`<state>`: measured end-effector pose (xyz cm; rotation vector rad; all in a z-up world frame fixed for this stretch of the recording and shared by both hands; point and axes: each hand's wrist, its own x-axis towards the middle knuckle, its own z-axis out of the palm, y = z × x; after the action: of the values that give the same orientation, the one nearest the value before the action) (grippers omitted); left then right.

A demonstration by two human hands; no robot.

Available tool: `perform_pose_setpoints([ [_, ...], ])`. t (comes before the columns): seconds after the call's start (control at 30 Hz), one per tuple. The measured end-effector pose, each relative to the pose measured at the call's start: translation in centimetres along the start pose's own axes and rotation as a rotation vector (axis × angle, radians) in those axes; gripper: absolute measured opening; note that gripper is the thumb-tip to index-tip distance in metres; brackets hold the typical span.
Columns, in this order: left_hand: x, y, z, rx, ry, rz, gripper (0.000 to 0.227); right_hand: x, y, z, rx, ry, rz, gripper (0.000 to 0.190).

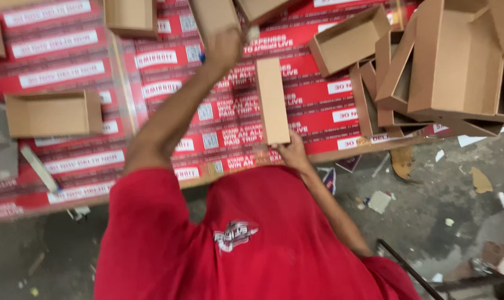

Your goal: The person assembles small cardboard boxes by folding flaps and securing them with adhesive tape. They repeatedly pick up flat cardboard pieces, fold them into box shapes, apply tape to the seams, and place the finished boxes on a table covered with promotional posters.

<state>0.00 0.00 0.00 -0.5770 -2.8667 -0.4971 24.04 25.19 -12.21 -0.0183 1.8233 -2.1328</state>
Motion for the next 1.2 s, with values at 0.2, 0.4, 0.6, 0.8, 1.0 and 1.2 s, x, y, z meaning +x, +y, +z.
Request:
perform_pose_setpoints([
  [0.2,-4.3,5.4,4.8,-0.118,0.146,0.135,0.014,0.1,1.2,0.8,-0.071,0.031,-0.099,0.019],
  [0.4,-22.9,11.1,0.0,-0.415,-0.229,0.177,0.033,-0.4,-0.2,0.5,-0.163,0.094,0.113,0.034],
  [0.6,-30.8,4.7,-0.4,-0.792,-0.126,-0.462,0.03,-3.2,-10.8,1.4,-0.154,-0.01,-0.006,0.042],
  [0.8,-30.3,4.9,1.7,-0.484,-0.051,-0.563,0.028,-9.6,-31.6,-2.9,-0.972,-0.122,-0.681,0.029],
  [1.0,-29.1,6.1,1.0,-0.389,-0.088,-0.459,0.031,-8.6,-40.8,-11.2,-1.771,0.092,-0.47,0.019],
  [1.2,-28.9,6.8,0.1,-0.388,-0.088,-0.535,0.032,-9.4,-41.0,-18.1,-1.783,0.065,-0.338,0.025],
])
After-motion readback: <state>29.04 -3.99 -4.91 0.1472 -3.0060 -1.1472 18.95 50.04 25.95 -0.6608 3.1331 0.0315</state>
